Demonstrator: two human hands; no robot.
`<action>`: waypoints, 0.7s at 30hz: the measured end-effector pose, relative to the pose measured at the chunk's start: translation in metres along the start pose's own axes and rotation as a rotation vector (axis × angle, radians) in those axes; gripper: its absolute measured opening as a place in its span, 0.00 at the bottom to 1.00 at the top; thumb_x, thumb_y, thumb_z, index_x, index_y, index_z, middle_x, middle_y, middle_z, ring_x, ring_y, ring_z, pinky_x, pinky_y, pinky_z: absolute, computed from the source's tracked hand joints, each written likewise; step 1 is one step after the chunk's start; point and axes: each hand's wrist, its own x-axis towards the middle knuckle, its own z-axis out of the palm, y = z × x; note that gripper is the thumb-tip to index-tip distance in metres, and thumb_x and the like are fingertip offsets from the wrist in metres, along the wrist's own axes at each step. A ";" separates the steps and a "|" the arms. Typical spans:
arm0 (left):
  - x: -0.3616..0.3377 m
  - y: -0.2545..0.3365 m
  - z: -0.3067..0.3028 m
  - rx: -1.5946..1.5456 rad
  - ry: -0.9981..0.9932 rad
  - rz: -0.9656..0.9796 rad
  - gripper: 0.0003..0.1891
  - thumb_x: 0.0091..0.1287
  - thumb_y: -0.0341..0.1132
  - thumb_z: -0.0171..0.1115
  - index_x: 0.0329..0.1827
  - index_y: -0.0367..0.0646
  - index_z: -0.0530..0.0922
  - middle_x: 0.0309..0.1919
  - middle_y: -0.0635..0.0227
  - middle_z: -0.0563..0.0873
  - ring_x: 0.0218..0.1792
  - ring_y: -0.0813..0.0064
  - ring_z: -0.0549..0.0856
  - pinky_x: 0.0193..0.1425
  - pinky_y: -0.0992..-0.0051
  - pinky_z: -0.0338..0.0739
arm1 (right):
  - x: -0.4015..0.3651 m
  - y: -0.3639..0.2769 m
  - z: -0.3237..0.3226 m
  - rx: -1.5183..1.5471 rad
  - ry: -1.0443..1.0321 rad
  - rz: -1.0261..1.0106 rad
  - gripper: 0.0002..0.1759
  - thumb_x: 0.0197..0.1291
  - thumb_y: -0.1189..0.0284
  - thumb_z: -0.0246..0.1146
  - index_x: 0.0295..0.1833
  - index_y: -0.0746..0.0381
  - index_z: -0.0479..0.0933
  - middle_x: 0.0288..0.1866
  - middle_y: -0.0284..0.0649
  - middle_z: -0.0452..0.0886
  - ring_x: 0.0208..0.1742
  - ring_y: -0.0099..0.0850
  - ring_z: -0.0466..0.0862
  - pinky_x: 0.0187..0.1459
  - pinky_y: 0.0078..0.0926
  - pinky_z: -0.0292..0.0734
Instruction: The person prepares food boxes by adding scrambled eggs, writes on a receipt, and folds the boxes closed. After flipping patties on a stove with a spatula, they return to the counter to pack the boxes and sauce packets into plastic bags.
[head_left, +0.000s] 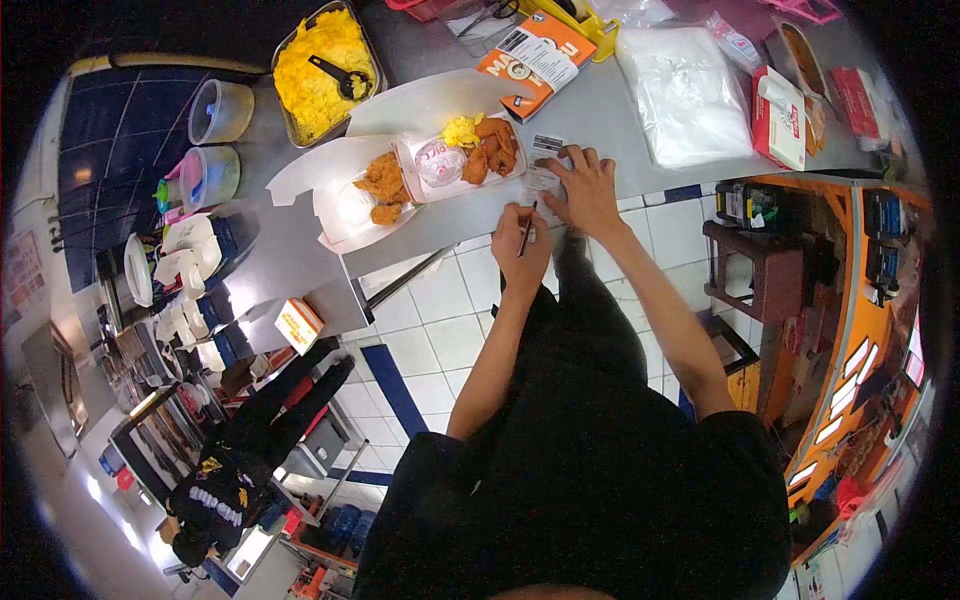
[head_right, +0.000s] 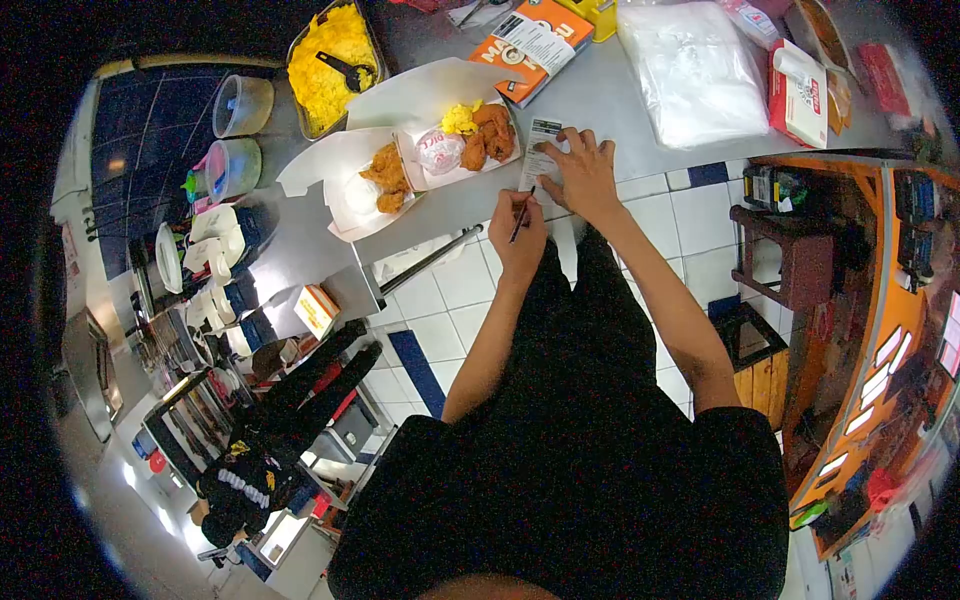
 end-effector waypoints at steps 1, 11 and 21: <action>0.000 0.002 0.000 0.029 -0.001 0.045 0.06 0.61 0.22 0.62 0.36 0.39 0.74 0.27 0.61 0.80 0.27 0.66 0.81 0.33 0.71 0.76 | 0.000 0.000 0.000 -0.004 -0.005 0.002 0.26 0.50 0.55 0.71 0.57 0.42 0.79 0.56 0.36 0.72 0.58 0.38 0.69 0.51 0.46 0.61; 0.004 0.000 0.001 0.018 0.074 0.081 0.05 0.64 0.25 0.62 0.36 0.39 0.74 0.24 0.63 0.81 0.24 0.72 0.81 0.31 0.74 0.75 | -0.001 -0.001 -0.004 -0.013 -0.015 0.010 0.26 0.51 0.55 0.71 0.58 0.42 0.79 0.56 0.36 0.72 0.59 0.38 0.69 0.53 0.47 0.61; -0.006 0.004 -0.002 0.058 -0.010 0.150 0.05 0.64 0.25 0.63 0.37 0.39 0.74 0.24 0.61 0.81 0.24 0.71 0.81 0.31 0.73 0.75 | 0.000 0.000 -0.002 -0.006 -0.022 0.013 0.27 0.51 0.52 0.71 0.58 0.42 0.79 0.57 0.35 0.72 0.61 0.37 0.68 0.54 0.48 0.60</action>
